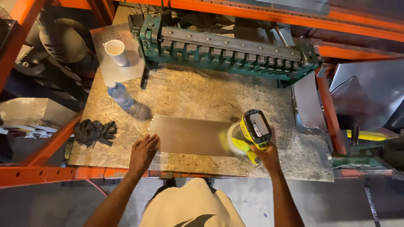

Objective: The person uses a yellow cordless orbital sander to smooth the surface of a rectangular metal sheet placed on a workbench. The person holds the sheet steady with the left hand while moving the sander back and forth across the surface.

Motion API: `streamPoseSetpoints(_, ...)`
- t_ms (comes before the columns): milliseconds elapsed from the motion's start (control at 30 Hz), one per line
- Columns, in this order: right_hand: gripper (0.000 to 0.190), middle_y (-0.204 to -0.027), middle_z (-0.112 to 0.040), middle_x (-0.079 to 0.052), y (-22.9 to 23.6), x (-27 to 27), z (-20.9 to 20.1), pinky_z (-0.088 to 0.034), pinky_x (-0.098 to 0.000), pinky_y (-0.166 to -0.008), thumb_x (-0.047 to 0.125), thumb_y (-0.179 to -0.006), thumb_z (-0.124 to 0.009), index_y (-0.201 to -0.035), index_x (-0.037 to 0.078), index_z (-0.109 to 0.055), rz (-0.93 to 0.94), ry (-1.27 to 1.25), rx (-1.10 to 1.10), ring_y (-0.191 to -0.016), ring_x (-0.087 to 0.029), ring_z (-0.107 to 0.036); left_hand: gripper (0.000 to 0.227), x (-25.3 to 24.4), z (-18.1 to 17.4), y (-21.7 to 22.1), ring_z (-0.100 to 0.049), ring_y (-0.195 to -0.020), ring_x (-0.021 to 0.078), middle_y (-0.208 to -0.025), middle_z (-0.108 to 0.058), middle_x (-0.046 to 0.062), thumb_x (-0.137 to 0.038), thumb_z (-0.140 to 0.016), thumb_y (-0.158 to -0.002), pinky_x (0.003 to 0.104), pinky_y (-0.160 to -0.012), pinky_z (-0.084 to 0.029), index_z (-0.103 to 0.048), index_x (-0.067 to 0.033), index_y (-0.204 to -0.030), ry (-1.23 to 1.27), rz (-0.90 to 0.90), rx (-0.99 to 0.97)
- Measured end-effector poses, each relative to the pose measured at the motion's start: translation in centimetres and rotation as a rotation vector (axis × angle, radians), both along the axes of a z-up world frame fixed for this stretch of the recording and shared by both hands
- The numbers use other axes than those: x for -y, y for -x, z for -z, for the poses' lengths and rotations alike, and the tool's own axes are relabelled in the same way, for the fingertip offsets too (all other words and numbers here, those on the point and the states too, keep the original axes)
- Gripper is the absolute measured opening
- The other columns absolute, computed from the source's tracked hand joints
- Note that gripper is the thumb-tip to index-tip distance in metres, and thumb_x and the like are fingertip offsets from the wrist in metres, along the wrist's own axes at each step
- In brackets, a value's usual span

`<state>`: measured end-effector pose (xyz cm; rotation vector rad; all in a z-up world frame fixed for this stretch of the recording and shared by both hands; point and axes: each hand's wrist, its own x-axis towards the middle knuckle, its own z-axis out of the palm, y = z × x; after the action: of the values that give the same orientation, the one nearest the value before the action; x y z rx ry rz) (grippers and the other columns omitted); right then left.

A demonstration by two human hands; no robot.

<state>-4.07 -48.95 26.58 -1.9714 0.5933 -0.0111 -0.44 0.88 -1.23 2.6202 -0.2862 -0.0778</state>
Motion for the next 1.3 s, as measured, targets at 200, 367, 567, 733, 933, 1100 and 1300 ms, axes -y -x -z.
streamPoseSetpoints(200,0.044,-0.083,-0.083,-0.014,0.8,8.6,18.0,-0.065,-0.0411,-0.067,0.019,-0.077,-0.11,-0.112,0.002,-0.09,-0.066,-0.019,-0.03,-0.073,-0.02,-0.075,0.059,-0.3,1.5,-0.5,-0.046,-0.175,0.0162,-0.178,-0.063,-0.012,-0.051,-0.071,-0.112,0.047,-0.139,-0.033,-0.065,-0.0419,-0.17,-0.03,-0.001,0.034)
streamPoseSetpoints(367,0.045,-0.079,-0.081,-0.015,0.1,8.4,18.7,-0.064,-0.0449,-0.068,0.028,-0.079,-0.112,-0.107,0.002,-0.088,-0.052,-0.003,0.007,-0.068,-0.025,-0.077,0.059,-0.4,1.2,-0.3,-0.045,-0.175,0.0166,-0.18,-0.062,-0.012,-0.049,-0.07,-0.112,0.047,-0.139,-0.032,-0.065,-0.0406,-0.17,-0.021,0.005,0.025)
streamPoseSetpoints(567,0.038,-0.083,-0.085,-0.015,0.0,5.4,17.3,-0.064,-0.0456,-0.074,0.024,-0.082,-0.109,-0.108,0.004,-0.091,-0.07,0.014,0.05,-0.076,-0.023,-0.08,0.059,-0.5,1.8,-0.4,-0.043,-0.176,0.016,-0.18,-0.061,-0.013,-0.048,-0.071,-0.111,0.047,-0.139,-0.032,-0.065,-0.0404,-0.17,-0.031,0.018,0.029)
streamPoseSetpoints(733,0.042,-0.085,-0.086,-0.019,0.7,6.3,17.3,-0.064,-0.0483,-0.081,0.025,-0.08,-0.108,-0.108,-0.001,-0.091,-0.144,-0.014,-0.028,-0.081,-0.028,-0.078,0.059,-0.3,1.8,-0.3,-0.044,-0.176,0.0169,-0.18,-0.061,-0.013,-0.045,-0.072,-0.112,0.047,-0.139,-0.033,-0.065,-0.0393,-0.169,-0.038,0.001,-0.005)
streamPoseSetpoints(933,0.043,-0.091,-0.088,-0.016,-0.4,3.1,17.1,-0.066,-0.05,-0.082,0.029,-0.083,-0.112,-0.111,0.004,-0.093,-0.081,-0.008,0.019,-0.081,-0.026,-0.083,0.06,-0.1,0.9,-0.2,-0.042,-0.176,0.0141,-0.181,-0.059,-0.016,-0.048,-0.069,-0.113,0.045,-0.14,-0.031,-0.061,-0.0415,-0.172,-0.074,0.018,-0.003)
streamPoseSetpoints(1100,0.047,-0.086,-0.082,-0.016,0.1,3.8,17.7,-0.064,-0.0462,-0.08,0.022,-0.077,-0.111,-0.112,-0.001,-0.09,-0.104,-0.006,-0.027,-0.082,-0.024,-0.076,0.058,-0.4,0.5,0.1,-0.045,-0.175,0.0176,-0.181,-0.06,-0.012,-0.051,-0.065,-0.114,0.045,-0.138,-0.03,-0.062,-0.039,-0.171,-0.044,0.032,0.043)
streamPoseSetpoints(1300,0.042,-0.084,-0.086,-0.02,-0.1,2.8,16.3,-0.064,-0.0507,-0.072,0.03,-0.082,-0.107,-0.107,0.001,-0.091,-0.043,0.06,-0.007,-0.074,-0.032,-0.084,0.059,-0.5,0.1,-0.2,-0.043,-0.176,0.0172,-0.181,-0.06,-0.012,-0.051,-0.065,-0.114,0.046,-0.138,-0.032,-0.061,-0.038,-0.172,-0.089,0.053,0.006)
